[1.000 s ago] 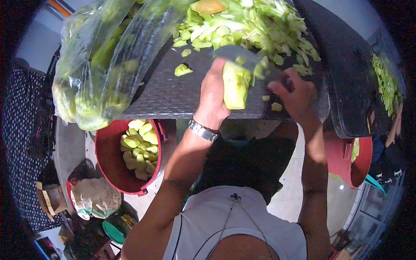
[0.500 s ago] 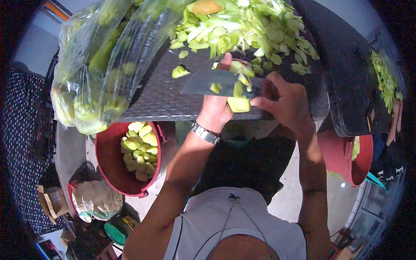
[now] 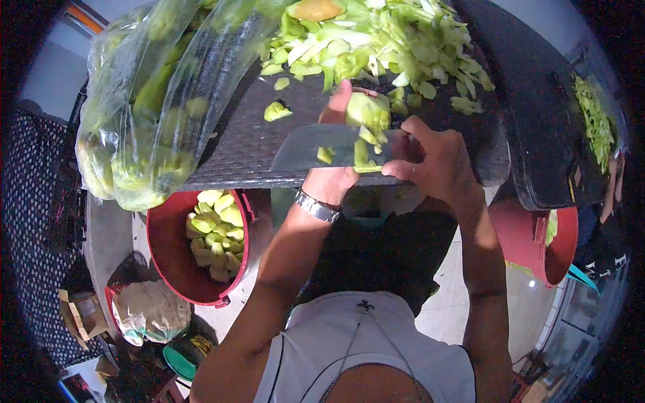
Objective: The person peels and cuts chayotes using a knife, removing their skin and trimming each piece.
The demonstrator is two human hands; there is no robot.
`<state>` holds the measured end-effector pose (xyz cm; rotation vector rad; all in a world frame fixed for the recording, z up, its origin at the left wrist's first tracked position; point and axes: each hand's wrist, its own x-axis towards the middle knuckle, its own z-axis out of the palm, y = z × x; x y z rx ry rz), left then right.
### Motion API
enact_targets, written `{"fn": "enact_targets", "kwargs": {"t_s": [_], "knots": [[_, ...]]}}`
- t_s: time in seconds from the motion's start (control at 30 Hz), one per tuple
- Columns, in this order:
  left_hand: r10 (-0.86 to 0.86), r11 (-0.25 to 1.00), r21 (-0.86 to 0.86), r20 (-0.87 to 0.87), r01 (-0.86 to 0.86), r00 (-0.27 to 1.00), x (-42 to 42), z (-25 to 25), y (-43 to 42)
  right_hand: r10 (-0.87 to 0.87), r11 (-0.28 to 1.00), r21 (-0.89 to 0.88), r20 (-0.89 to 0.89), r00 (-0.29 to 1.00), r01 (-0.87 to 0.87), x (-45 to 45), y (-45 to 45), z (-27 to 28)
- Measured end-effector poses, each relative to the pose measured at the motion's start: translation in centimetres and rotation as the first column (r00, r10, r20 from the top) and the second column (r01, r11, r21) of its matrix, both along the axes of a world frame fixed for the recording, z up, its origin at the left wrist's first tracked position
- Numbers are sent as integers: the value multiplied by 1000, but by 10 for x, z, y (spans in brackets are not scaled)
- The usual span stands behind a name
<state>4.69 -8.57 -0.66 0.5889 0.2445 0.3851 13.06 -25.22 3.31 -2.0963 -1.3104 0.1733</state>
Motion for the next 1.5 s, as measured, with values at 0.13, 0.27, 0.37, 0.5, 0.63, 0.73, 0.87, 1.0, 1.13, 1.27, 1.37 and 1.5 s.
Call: {"fn": "enact_targets", "kwargs": {"t_s": [0.13,0.27,0.37,0.5,0.63,0.73,0.87,1.0,1.13,1.27,1.37,1.5], "knots": [[12,1000,-21,10,-12,1000,-5,2,5,-153,987,-34,66,986,155,12,-3,-3],[55,998,37,-55,-53,997,-14,17,9,-233,971,57,432,871,232,66,-21,-34],[48,998,54,-112,-42,993,-11,15,17,-182,982,55,528,829,181,60,-18,-24],[125,992,-2,-88,-126,988,6,-2,15,-163,985,-69,-113,980,156,-17,6,15],[-61,995,-82,-62,56,996,6,2,24,-58,996,72,31,998,56,-33,11,4],[-125,991,-70,-108,118,986,4,6,30,-37,999,4,116,993,37,-35,10,2],[-102,984,-168,-214,66,972,4,10,20,-42,998,63,171,984,31,-38,13,1],[-79,984,-169,-114,59,990,15,-3,20,-33,996,82,188,982,18,-40,12,3],[-110,992,-73,-44,107,993,19,-18,30,-14,998,69,233,972,-2,-39,12,-3],[-168,980,-110,-27,164,985,15,-18,30,-17,999,52,228,974,5,-39,11,0],[-98,995,-52,-167,90,981,12,-8,22,-14,999,33,243,970,6,-38,10,-2],[-123,992,-42,-235,117,964,11,-3,22,-14,999,38,255,967,5,-38,11,-3]]}}
